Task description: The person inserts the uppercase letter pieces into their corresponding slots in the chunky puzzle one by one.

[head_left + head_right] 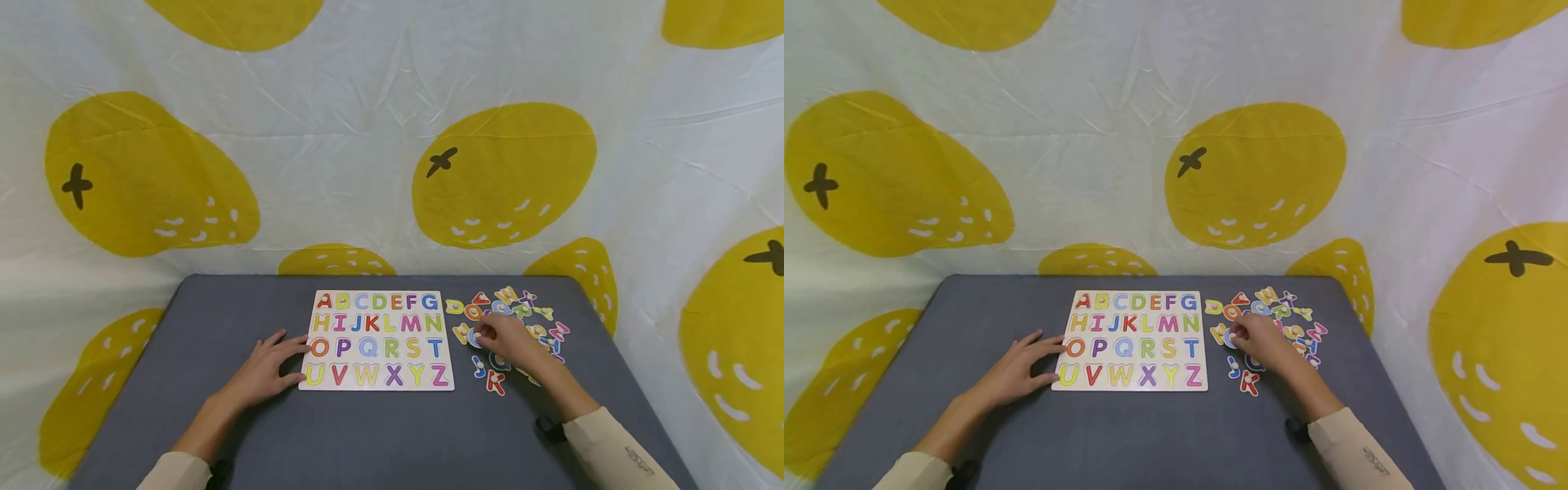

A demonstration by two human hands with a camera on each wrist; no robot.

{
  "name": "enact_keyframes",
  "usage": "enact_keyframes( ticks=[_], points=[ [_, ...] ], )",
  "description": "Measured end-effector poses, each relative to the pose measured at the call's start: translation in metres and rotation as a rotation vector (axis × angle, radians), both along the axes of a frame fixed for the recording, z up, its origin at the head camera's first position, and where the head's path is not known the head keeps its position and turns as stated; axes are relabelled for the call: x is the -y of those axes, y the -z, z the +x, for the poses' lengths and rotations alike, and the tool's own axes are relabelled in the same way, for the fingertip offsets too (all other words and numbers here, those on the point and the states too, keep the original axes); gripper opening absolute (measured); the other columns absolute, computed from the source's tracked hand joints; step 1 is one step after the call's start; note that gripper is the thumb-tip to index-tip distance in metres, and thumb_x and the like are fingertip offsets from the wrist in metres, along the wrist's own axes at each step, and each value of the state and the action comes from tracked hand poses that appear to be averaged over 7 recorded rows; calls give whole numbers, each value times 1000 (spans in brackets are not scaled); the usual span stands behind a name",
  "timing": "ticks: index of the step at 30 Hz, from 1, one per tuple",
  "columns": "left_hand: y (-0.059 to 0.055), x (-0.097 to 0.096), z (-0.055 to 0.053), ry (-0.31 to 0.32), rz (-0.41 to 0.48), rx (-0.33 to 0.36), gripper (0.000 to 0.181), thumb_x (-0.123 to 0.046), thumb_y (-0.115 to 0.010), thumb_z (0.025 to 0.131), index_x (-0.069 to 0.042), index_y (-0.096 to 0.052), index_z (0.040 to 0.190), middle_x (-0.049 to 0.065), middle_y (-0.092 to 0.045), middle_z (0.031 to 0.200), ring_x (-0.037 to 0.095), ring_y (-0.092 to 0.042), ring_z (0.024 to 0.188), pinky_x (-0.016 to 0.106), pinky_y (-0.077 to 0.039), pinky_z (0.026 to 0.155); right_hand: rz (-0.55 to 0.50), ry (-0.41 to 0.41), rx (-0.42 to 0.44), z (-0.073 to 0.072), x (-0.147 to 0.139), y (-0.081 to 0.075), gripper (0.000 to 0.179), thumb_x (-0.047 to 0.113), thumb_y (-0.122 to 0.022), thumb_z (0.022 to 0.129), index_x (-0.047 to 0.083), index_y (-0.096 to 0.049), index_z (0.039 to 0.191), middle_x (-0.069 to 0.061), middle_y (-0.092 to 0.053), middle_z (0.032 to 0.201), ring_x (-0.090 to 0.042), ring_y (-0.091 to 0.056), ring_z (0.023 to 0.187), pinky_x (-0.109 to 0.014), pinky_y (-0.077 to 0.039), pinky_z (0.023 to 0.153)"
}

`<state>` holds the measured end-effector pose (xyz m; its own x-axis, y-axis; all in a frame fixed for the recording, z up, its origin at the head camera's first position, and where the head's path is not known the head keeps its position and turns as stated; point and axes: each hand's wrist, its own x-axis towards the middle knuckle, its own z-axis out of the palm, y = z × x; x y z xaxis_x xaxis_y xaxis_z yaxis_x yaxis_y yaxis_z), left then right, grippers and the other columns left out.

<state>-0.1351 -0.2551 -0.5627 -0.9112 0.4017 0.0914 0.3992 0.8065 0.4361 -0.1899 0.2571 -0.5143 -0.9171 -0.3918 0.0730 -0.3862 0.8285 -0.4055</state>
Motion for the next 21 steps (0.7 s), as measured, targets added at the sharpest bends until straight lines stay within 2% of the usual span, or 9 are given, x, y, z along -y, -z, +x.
enact_keyframes(
  ticks=[7, 13, 21],
  points=[
    [2, 1, -2, 7, 3, -13, 55, -32, -86, 85, -19, -69, 136, 5, -56, 154, 51, -36, 148, 86, -23, 106, -20, -37, -9, -12, 21, -9, 5, 10, -77, 90, 10, -73, 90, 6, -62, 75, -6, -52, 69, -25, -46, 64],
    [3, 1, -2, 14, 10, -25, 55, -31, -86, 84, -18, -70, 135, 6, -57, 153, 52, -38, 147, 86, -23, 105, -45, -50, 47, -23, 49, -16, 6, 13, -77, 92, 9, -74, 95, 4, -63, 80, -9, -53, 72, -25, -47, 66],
    [3, 2, -2, -2, 9, -15, 55, -30, -87, 84, -20, -70, 135, 5, -57, 153, 50, -38, 147, 86, -23, 105, -75, -83, 54, -52, 93, -8, 6, 15, -77, 92, 11, -76, 96, 4, -66, 81, -8, -57, 74, -25, -50, 70]
  ],
)
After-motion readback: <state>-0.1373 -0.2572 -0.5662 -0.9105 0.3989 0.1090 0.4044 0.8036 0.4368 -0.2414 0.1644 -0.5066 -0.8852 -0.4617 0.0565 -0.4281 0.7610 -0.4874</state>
